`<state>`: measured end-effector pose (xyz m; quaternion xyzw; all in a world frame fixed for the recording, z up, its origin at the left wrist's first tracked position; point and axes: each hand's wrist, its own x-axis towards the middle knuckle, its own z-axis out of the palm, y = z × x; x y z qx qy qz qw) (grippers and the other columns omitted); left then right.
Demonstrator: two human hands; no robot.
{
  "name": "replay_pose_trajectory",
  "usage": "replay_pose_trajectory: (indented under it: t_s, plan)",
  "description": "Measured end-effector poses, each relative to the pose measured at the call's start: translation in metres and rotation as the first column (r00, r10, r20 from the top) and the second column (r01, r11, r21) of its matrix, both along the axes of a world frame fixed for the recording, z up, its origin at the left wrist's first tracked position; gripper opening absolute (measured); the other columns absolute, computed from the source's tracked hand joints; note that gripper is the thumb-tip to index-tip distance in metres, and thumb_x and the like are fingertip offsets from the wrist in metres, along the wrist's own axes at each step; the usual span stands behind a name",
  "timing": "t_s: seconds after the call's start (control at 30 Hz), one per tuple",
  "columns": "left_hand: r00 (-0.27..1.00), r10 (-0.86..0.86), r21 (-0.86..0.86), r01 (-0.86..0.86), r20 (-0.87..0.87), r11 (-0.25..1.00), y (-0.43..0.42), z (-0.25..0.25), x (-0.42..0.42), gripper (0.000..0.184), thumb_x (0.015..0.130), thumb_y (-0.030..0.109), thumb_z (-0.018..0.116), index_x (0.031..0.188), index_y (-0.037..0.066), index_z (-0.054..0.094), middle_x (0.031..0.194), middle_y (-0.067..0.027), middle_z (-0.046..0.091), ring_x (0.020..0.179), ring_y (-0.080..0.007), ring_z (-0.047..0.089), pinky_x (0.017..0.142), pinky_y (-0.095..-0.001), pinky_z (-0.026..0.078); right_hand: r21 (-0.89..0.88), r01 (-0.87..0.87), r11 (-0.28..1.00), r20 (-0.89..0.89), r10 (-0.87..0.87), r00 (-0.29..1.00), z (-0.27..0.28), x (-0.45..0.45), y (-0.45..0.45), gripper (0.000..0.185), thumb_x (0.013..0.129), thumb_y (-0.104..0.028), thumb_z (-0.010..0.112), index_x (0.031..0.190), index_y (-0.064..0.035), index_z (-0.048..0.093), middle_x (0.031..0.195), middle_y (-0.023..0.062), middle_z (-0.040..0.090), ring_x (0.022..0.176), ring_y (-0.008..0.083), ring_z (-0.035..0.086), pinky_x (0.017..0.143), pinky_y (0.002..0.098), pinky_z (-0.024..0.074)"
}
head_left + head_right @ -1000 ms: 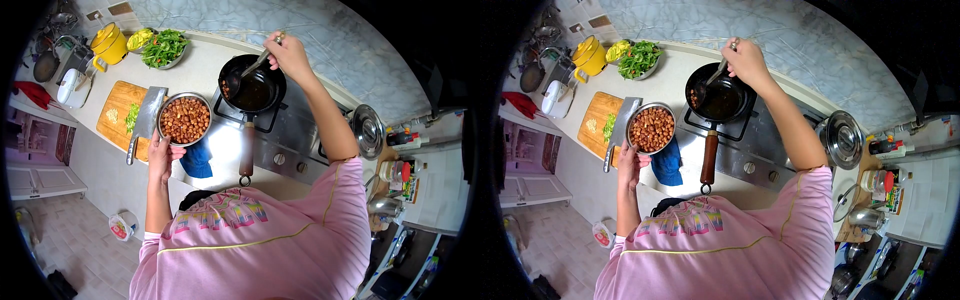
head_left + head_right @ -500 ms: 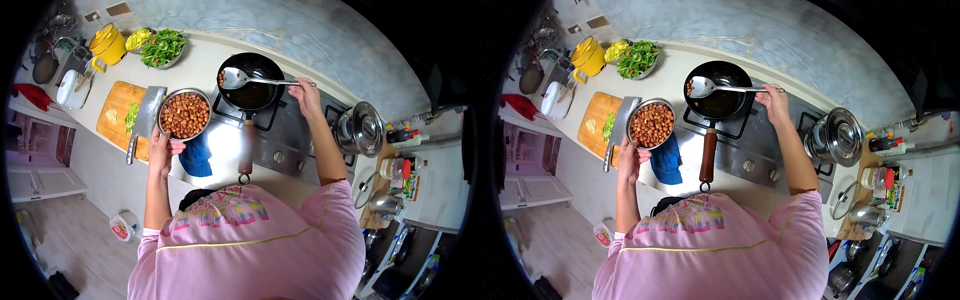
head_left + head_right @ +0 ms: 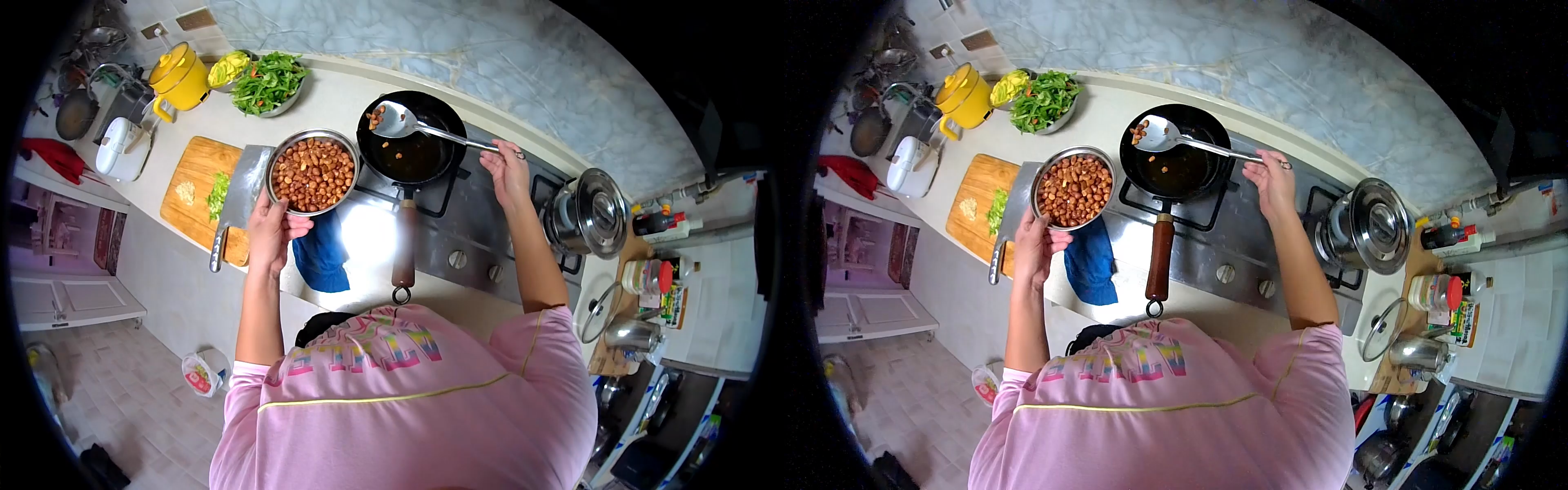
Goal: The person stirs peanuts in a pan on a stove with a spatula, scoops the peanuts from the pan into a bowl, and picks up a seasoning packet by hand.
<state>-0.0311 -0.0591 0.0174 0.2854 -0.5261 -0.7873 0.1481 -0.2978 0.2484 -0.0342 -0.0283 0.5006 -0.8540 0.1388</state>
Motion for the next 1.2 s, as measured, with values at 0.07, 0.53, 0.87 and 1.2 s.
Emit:
replay_pose_trajectory:
  t_s: [0.07,0.53,0.87,1.2]
  plan:
    - [1.0,-0.023,-0.013,0.022,-0.008,1.0,0.001,0.0,-0.004,0.039,0.091,0.007,0.036,0.129,0.006,0.032,0.077,-0.0134,0.062,0.055,-0.0183,0.063,0.046,-0.023,0.054,-0.007,0.0,1.0,0.003,0.0,1.0,-0.001,0.0,0.007,0.013,0.087,-0.012,0.052,0.093,-0.0001,0.053,0.08,0.0106,0.059,0.068,0.0196,0.061,0.063,0.0328,0.0531]
    - [0.998,-0.063,0.022,0.063,-0.021,0.998,0.007,-0.008,-0.018,0.039,0.091,0.012,0.04,0.129,0.007,0.033,0.073,-0.0114,0.061,0.055,-0.0169,0.063,0.046,-0.0222,0.053,0.237,-0.006,0.971,-0.568,0.144,0.811,0.111,0.079,-0.018,0.016,0.089,-0.008,0.049,0.098,0.0052,0.052,0.078,0.0137,0.061,0.067,0.0185,0.062,0.063,0.029,0.0523]
    - [1.0,-0.006,0.042,0.007,-0.016,0.999,-0.001,-0.013,0.0,0.044,0.09,0.01,0.04,0.133,0.007,0.029,0.068,-0.0145,0.061,0.054,-0.0189,0.063,0.045,-0.0231,0.053,0.222,0.183,0.958,-0.414,-0.078,0.907,0.086,0.024,-0.004,0.015,0.089,-0.011,0.051,0.091,0.0036,0.054,0.073,0.0122,0.058,0.061,0.0147,0.058,0.057,0.0277,0.0535]
    - [0.997,0.053,0.009,-0.054,0.051,0.999,-0.001,-0.009,0.024,0.039,0.091,0.009,0.036,0.13,0.005,0.033,0.077,-0.0136,0.063,0.054,-0.0177,0.063,0.044,-0.0227,0.053,0.475,0.13,0.87,-0.363,0.059,0.93,0.082,0.008,-0.017,0.012,0.085,-0.012,0.054,0.085,0.0006,0.055,0.065,0.008,0.055,0.053,0.0119,0.053,0.047,0.0246,0.049]
